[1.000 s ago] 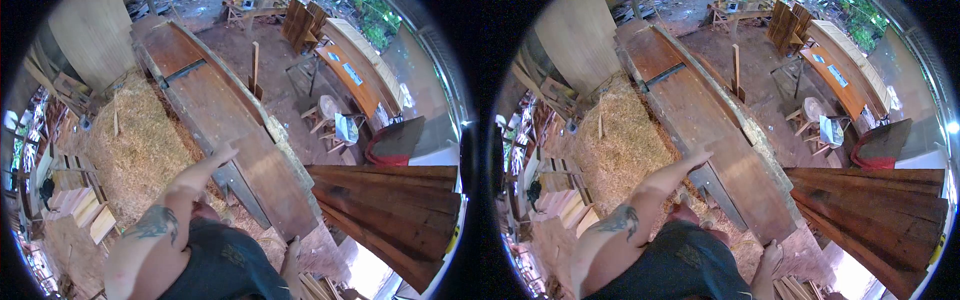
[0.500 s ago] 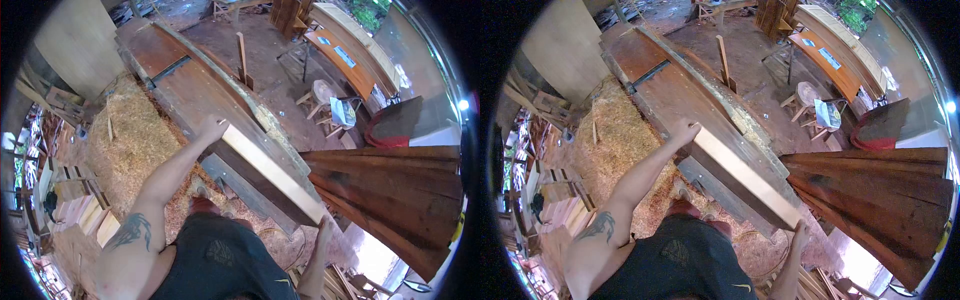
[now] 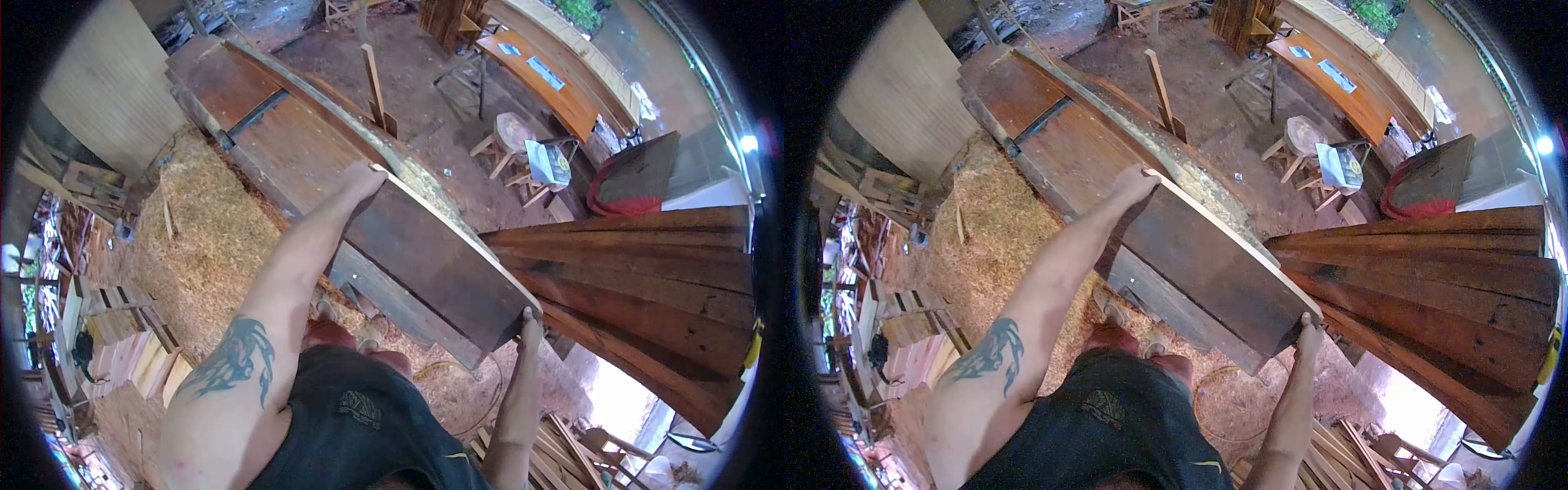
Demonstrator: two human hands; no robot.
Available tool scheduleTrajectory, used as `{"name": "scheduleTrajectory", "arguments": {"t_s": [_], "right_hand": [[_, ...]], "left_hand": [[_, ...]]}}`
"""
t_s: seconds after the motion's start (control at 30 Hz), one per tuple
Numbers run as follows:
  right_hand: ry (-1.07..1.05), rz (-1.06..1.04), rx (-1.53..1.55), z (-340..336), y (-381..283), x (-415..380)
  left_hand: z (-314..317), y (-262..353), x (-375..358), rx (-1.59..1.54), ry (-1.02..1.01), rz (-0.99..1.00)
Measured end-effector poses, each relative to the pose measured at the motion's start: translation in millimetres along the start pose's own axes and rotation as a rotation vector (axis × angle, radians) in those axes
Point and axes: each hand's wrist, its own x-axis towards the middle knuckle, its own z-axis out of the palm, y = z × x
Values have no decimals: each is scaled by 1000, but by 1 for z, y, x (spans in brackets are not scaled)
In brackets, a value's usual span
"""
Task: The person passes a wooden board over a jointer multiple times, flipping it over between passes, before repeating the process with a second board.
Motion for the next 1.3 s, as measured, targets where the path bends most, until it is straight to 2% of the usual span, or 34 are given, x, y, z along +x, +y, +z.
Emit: {"name": "scheduleTrajectory", "arguments": {"t_s": [0.1,0.2,0.3,0.33,0.37,0.4,0.47,0.5,0.53,0.6,0.67,0.73,0.77,0.87,0.93,1.0,1.13,1.23,1.3], "right_hand": [[106,149,-121,9,-14,-17],[86,165,-111,15,-28,-23],[81,193,-198,21,-16,6],[69,206,-242,20,-5,23],[-63,198,-143,3,70,94],[9,131,-371,7,74,91],[146,-16,-831,22,68,73],[152,3,-845,24,62,62],[109,21,-725,24,68,58],[30,56,-489,8,102,60],[-62,118,-584,6,99,28],[-32,164,-853,19,82,-5],[7,248,-884,19,112,15],[-46,272,-651,45,51,-29],[-56,124,-628,64,54,-34],[-104,103,-713,85,52,-41],[-193,174,-1011,147,-54,-91],[-289,175,-899,175,-73,-101],[-308,232,-668,182,-31,-79]], "left_hand": [[12,5,12,74,-46,28],[15,17,10,103,-24,0],[16,9,21,108,-231,-14],[22,1,19,81,-131,2],[33,-11,11,54,-32,19],[45,-22,1,25,65,37],[68,-37,-27,10,141,228],[90,-50,-44,52,272,338],[109,-62,-66,95,399,448],[108,-58,-126,104,214,410],[117,-66,-160,199,79,342],[120,-61,-173,297,54,318],[121,-58,-175,348,35,305],[133,-51,-158,412,65,209],[125,-54,-137,413,84,194],[113,-57,-108,411,99,158],[115,-54,-48,425,184,50],[113,-52,-19,492,262,-13],[109,-49,-4,515,282,-38]]}}
